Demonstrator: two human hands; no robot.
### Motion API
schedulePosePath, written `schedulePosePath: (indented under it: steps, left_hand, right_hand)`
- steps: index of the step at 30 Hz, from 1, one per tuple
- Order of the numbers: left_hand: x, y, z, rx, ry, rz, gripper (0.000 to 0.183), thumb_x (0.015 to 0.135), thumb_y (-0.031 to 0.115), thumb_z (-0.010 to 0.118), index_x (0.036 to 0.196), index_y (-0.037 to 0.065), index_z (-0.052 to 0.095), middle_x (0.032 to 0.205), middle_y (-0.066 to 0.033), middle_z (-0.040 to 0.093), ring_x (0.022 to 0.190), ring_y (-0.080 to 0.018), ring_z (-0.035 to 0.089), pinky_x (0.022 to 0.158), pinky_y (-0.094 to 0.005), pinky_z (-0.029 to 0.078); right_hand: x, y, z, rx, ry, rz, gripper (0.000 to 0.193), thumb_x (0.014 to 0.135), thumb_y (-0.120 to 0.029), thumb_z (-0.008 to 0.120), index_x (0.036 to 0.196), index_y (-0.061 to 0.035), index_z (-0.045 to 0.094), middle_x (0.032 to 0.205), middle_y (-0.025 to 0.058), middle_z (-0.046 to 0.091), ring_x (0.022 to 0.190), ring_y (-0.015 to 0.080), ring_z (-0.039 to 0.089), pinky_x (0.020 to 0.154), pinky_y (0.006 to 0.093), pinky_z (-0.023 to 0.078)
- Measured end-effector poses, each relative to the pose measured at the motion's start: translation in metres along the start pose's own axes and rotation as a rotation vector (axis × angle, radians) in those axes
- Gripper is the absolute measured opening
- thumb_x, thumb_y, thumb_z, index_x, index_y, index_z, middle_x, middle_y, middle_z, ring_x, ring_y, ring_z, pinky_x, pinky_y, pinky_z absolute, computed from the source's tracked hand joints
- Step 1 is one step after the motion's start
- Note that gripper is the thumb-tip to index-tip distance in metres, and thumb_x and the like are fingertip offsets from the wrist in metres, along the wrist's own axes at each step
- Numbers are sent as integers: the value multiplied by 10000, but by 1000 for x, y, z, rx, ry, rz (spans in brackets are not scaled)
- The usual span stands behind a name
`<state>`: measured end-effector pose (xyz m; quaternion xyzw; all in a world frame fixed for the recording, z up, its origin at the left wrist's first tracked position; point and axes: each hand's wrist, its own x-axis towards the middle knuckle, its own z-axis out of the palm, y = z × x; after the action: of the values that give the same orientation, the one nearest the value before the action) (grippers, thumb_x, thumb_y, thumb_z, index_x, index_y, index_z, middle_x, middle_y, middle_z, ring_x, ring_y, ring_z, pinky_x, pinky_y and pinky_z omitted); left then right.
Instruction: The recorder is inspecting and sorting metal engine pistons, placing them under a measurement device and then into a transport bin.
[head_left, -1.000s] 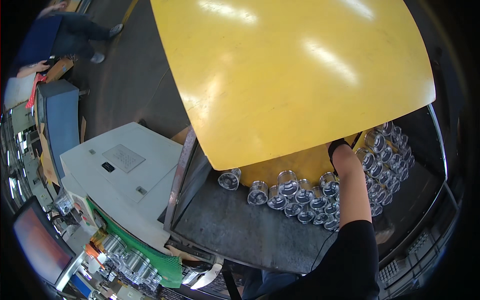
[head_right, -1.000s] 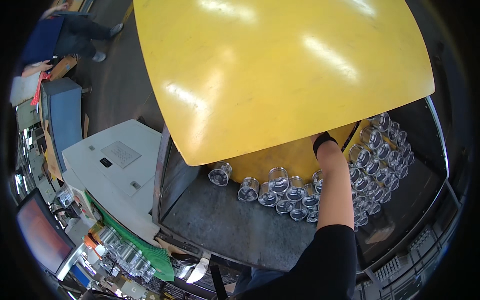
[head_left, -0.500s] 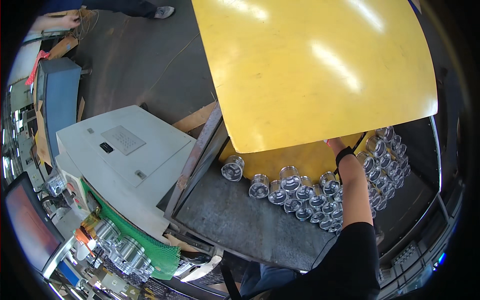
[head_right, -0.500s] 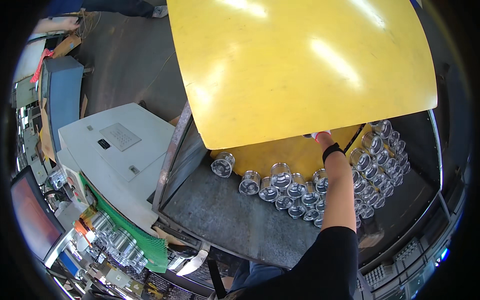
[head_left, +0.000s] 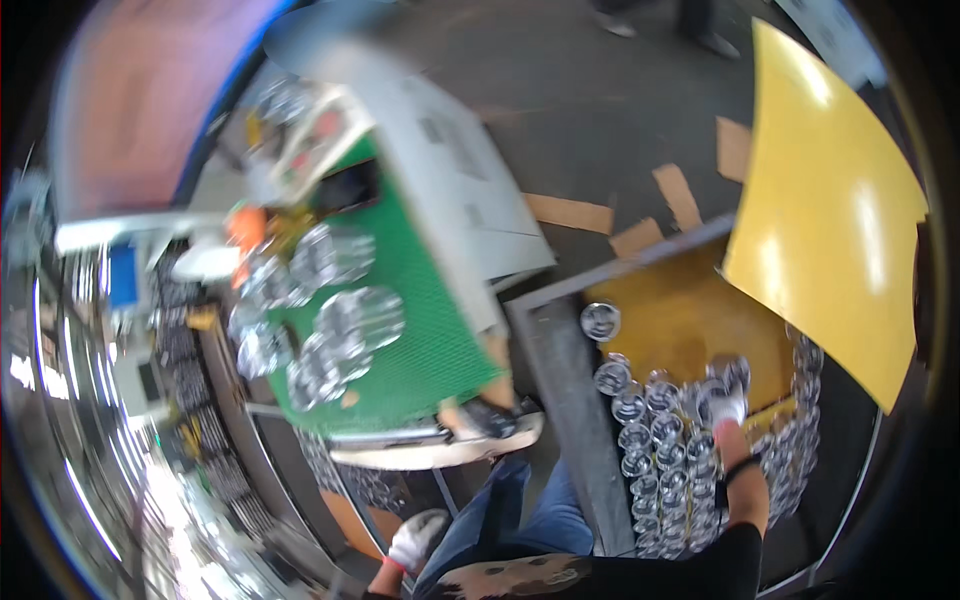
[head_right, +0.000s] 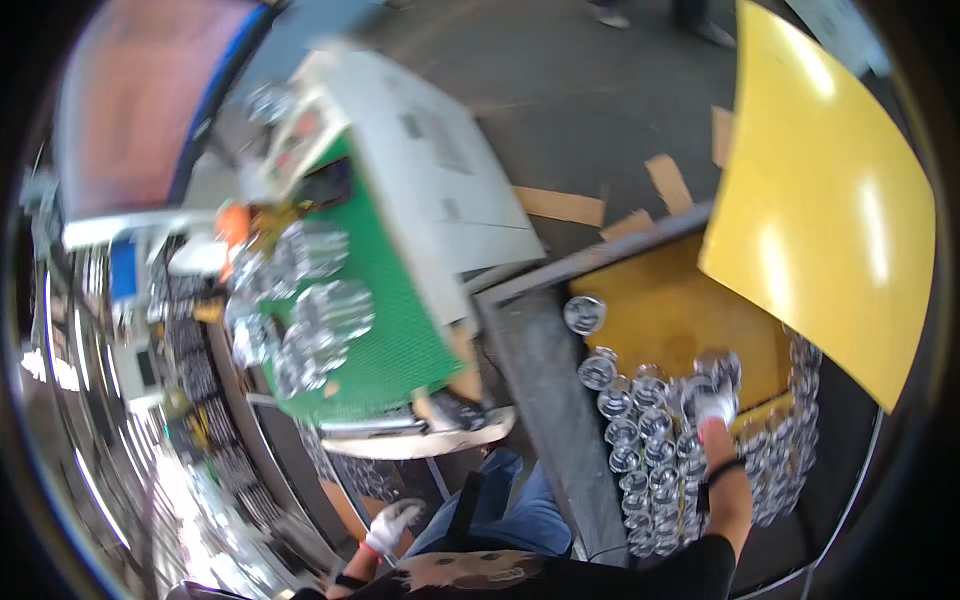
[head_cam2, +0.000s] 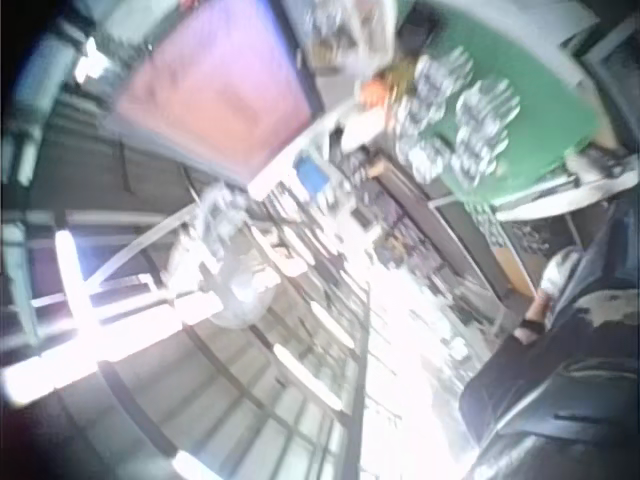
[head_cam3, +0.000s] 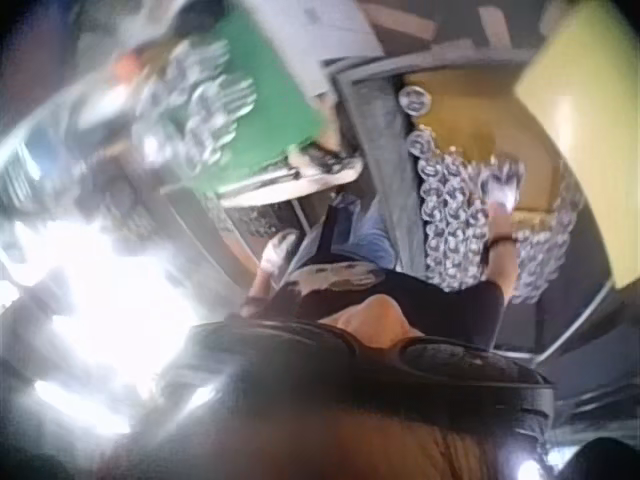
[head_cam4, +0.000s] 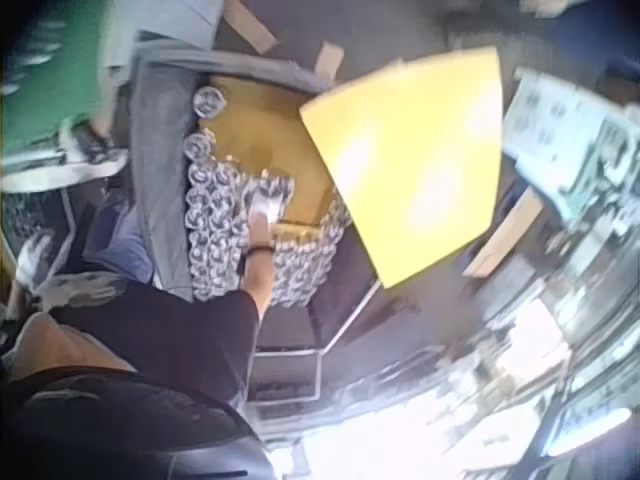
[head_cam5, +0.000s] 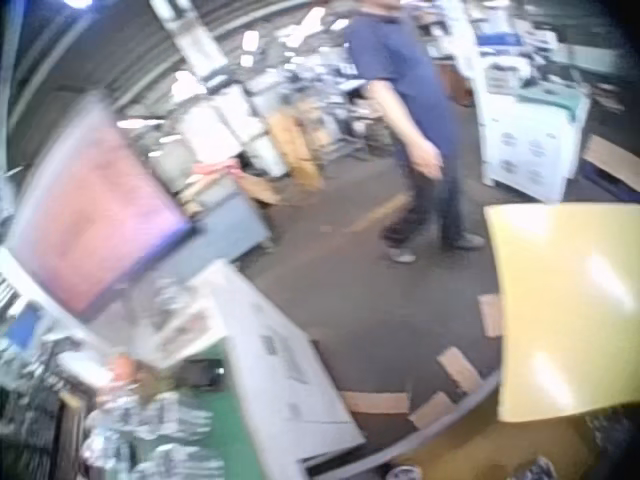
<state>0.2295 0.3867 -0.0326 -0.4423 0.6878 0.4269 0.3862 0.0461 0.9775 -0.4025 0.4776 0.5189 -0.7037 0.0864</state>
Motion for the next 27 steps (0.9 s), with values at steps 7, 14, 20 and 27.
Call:
schedulePosePath:
  steps: [7,14,20,27]
  left_hand:
    - [-12,-94,-58,-159,198,89,432,962,355,547,1210,10,629,1138,-135,683,1094,-206,620,966,-311,450]
    - [14,-170,-111,-353,235,261,442,966,351,538,1217,-3,617,1161,-153,671,1115,-220,613,977,-321,441]
    - [44,-129,-125,-789,-174,498,529,988,416,511,1346,27,527,1274,-140,605,1153,-217,564,995,-342,431]
    - [64,-92,-126,-1116,-410,432,610,1012,504,391,1414,47,433,1352,-148,525,1164,-241,556,1004,-394,431]
  right_hand:
    - [-223,-100,68,-977,17,-215,842,546,190,580,1343,-65,483,1163,79,594,1071,213,564,957,306,453]
    - [-378,-132,151,-1797,-247,-869,648,425,-73,801,1046,-155,639,1044,140,618,1049,358,565,957,383,438]
    - [-526,-89,331,-1764,-853,-1208,414,675,-204,769,1077,-158,684,1002,177,681,1014,402,606,940,458,460]
    - [-598,-1,479,-1545,-1419,-1435,402,727,-120,583,1126,-119,627,973,218,619,958,409,550,833,491,447]
